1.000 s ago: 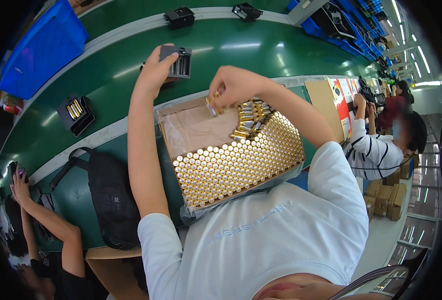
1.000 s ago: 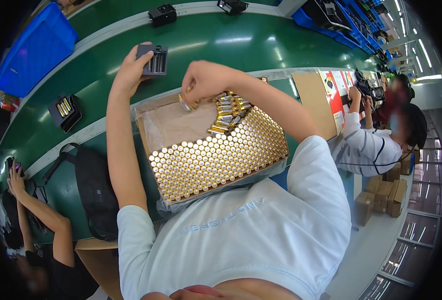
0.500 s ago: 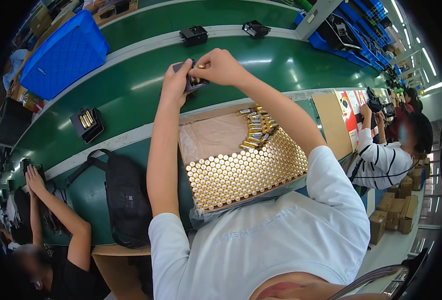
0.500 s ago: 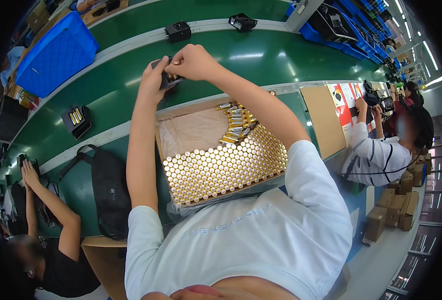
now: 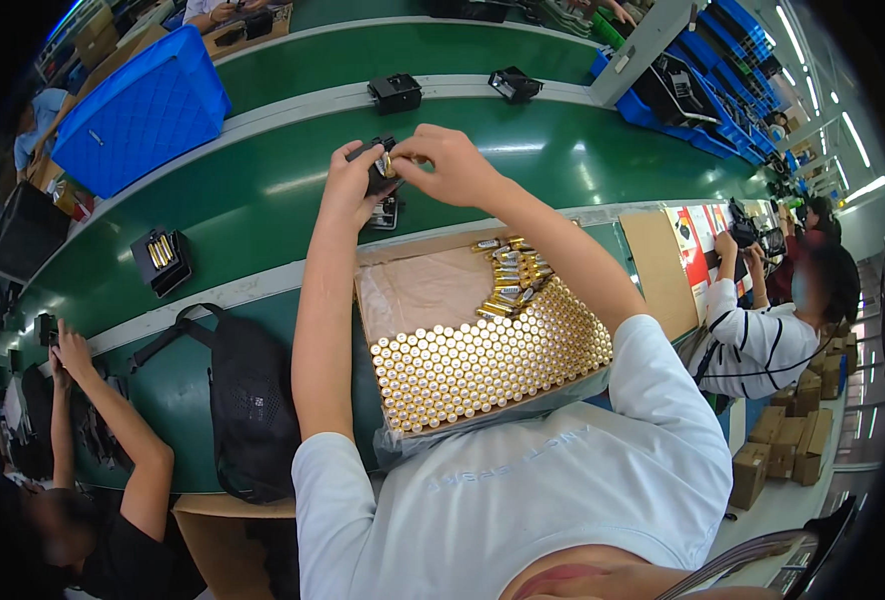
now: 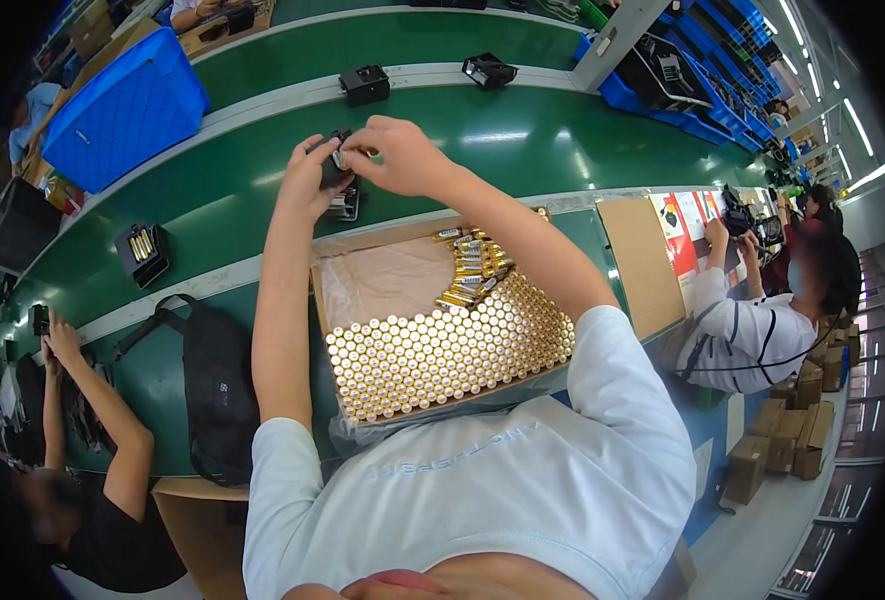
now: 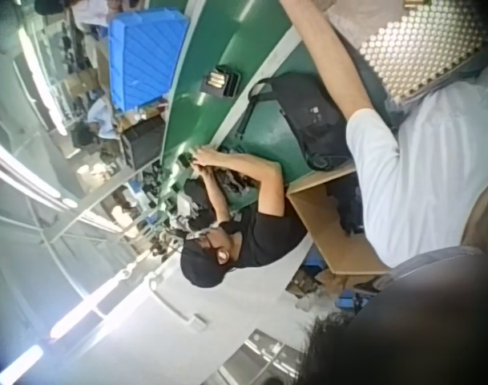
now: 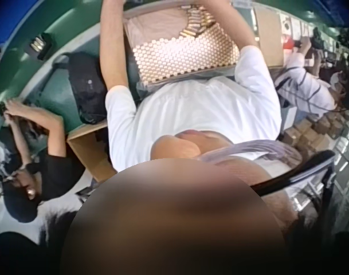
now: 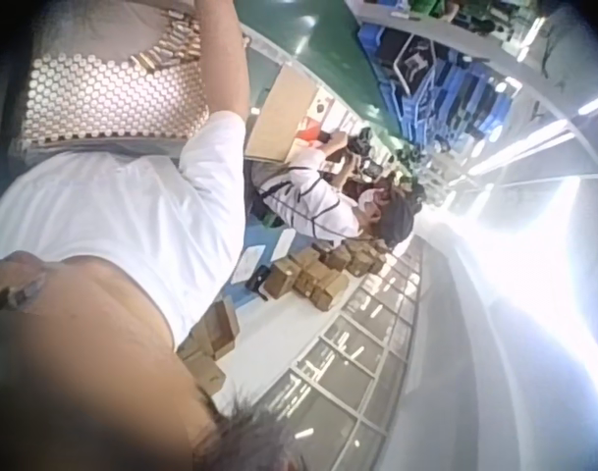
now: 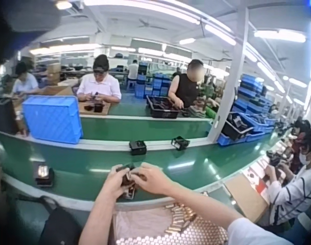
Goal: Assembling small cylindrical components into plastic housings on a factory assembly line.
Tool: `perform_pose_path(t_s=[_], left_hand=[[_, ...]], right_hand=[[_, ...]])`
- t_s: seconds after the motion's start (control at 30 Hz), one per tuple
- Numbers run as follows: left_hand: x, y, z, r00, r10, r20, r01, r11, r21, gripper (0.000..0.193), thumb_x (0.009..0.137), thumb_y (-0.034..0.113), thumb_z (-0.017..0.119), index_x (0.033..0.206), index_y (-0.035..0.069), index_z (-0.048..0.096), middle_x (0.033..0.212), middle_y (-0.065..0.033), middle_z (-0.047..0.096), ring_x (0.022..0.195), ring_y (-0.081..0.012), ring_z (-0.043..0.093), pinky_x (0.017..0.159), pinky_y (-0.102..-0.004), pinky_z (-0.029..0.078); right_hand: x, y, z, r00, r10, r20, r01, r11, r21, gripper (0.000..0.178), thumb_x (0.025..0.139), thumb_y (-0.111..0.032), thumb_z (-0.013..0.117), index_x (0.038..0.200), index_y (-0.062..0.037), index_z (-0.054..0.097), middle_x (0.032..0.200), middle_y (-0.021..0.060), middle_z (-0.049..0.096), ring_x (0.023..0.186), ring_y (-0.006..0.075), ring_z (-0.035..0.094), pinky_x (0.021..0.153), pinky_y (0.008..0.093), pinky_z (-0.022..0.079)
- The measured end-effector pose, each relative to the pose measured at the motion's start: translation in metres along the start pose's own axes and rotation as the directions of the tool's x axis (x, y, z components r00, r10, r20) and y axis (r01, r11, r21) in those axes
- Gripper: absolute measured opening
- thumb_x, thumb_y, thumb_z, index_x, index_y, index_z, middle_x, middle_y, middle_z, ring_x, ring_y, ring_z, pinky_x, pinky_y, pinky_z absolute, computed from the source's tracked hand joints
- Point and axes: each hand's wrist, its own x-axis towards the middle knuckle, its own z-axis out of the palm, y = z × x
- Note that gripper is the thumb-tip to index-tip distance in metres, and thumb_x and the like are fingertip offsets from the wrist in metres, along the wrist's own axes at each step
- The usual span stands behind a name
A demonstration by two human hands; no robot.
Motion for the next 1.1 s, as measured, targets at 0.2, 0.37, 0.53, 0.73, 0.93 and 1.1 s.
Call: perform_pose_path(t_s=[0.2,0.37,0.53,0.73,0.93,1.1], left_hand=[[-0.013,0.005,0.002,0.987,0.006,0.162,-0.025,0.993,0.115,0.069,0.080,-0.003,0.067,0.138,0.005,0.030,0.117,-0.0236,0.050,0.098,-0.0309,0.059,0.080,-0.0390,0.055],[-0.013,0.002,0.002,0.971,0.014,0.237,-0.040,0.993,0.107,0.076,0.075,-0.007,0.069,0.138,0.007,0.029,0.117,-0.0226,0.050,0.097,-0.0297,0.060,0.080,-0.0370,0.053],[-0.015,0.006,0.007,0.982,0.020,0.188,-0.037,0.996,0.086,0.076,0.073,-0.009,0.070,0.137,0.007,0.032,0.116,-0.0215,0.051,0.095,-0.0284,0.061,0.080,-0.0359,0.052],[-0.005,-0.003,-0.002,0.983,0.139,0.118,-0.169,0.937,0.304,0.068,0.072,-0.008,0.070,0.131,0.008,0.040,0.113,-0.0191,0.055,0.094,-0.0267,0.060,0.079,-0.0348,0.052],[-0.008,0.003,0.003,0.975,0.196,0.106,-0.222,0.821,0.525,0.068,0.070,-0.004,0.071,0.131,0.007,0.044,0.114,-0.0196,0.057,0.093,-0.0277,0.060,0.079,-0.0353,0.052],[-0.014,0.016,-0.012,0.909,0.398,0.122,-0.305,0.436,0.847,0.046,0.079,0.015,0.067,0.121,0.006,0.050,0.107,-0.0195,0.062,0.092,-0.0322,0.062,0.079,-0.0397,0.051]], right_hand=[[0.028,0.005,-0.013,0.892,0.364,0.268,-0.375,0.927,-0.012,0.025,0.080,-0.019,0.069,0.102,-0.0079,0.071,0.070,0.0047,0.062,0.056,0.0147,0.050,0.054,0.0266,0.041],[0.035,0.014,0.000,0.874,0.429,0.228,-0.460,0.882,0.101,0.025,0.080,-0.026,0.069,0.094,-0.0055,0.072,0.063,0.0036,0.060,0.055,0.0134,0.049,0.053,0.0254,0.040],[0.033,0.019,0.010,0.876,0.469,0.113,-0.480,0.871,0.105,0.027,0.083,-0.028,0.067,0.078,-0.0025,0.071,0.057,0.0021,0.056,0.051,0.0120,0.046,0.049,0.0248,0.037],[0.037,0.024,0.002,0.567,0.690,0.449,-0.780,0.625,0.024,0.035,0.086,-0.032,0.066,0.069,-0.0020,0.069,0.053,0.0016,0.051,0.047,0.0121,0.042,0.045,0.0246,0.035],[0.010,0.034,0.021,0.687,0.629,0.364,-0.717,0.668,0.198,0.043,0.091,-0.034,0.060,0.063,-0.0022,0.066,0.052,0.0038,0.051,0.045,0.0141,0.042,0.044,0.0254,0.037],[-0.010,-0.026,-0.036,0.812,0.428,0.397,-0.496,0.864,0.084,0.023,0.089,-0.020,0.060,0.096,-0.0007,0.070,0.059,0.0028,0.060,0.046,0.0123,0.048,0.046,0.0260,0.038]])
